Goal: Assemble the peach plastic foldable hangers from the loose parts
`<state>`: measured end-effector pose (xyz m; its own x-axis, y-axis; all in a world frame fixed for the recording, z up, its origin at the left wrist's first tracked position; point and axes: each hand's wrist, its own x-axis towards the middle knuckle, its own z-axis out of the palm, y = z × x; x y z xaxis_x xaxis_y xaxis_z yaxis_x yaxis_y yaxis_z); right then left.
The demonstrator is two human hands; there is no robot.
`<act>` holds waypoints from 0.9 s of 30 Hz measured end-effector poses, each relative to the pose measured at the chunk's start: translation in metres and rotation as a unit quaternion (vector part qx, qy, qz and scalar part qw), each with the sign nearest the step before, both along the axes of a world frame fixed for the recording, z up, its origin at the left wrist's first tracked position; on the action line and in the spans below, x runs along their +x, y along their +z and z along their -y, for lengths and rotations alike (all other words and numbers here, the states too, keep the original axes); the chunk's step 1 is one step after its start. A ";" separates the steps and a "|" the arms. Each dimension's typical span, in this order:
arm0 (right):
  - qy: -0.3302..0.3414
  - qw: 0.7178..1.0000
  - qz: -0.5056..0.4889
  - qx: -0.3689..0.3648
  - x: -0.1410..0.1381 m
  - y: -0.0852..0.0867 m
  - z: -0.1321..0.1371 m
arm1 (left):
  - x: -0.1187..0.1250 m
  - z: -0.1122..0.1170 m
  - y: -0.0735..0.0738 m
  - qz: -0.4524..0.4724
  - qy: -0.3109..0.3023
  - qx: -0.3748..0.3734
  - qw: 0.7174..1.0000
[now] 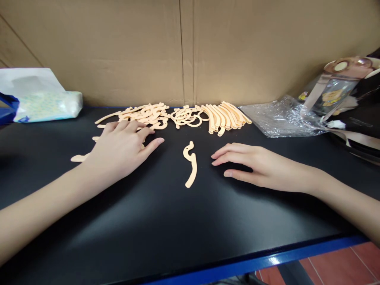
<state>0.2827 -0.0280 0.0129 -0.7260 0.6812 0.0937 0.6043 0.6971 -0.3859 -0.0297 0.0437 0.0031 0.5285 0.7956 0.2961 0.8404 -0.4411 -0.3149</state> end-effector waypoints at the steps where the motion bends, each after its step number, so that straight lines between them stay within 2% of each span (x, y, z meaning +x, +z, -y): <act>1: 0.000 1.000 0.000 0.000 0.000 0.000 0.000 | 0.000 0.000 0.000 -0.002 0.002 0.000 1.000; 9: -0.001 1.000 0.000 0.006 0.000 -0.001 0.000 | 0.002 0.002 -0.003 0.011 -0.007 0.035 0.999; 16: -0.004 1.000 0.001 0.006 0.000 0.000 0.001 | 0.008 0.016 0.010 0.058 -0.014 0.033 0.998; 21: -0.003 1.000 -0.003 0.001 -0.001 -0.001 -0.001 | 0.025 0.042 0.015 0.130 -0.118 0.028 0.984; 27: -0.004 1.000 -0.007 -0.004 -0.001 -0.001 -0.002 | 0.040 0.069 0.010 0.131 -0.224 -0.014 0.966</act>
<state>0.2812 -0.0259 0.0115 -0.7190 0.6879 0.0992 0.6043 0.6892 -0.3997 0.0100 -0.0249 0.0135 0.7315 0.5132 0.4490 0.6120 -0.7845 -0.1003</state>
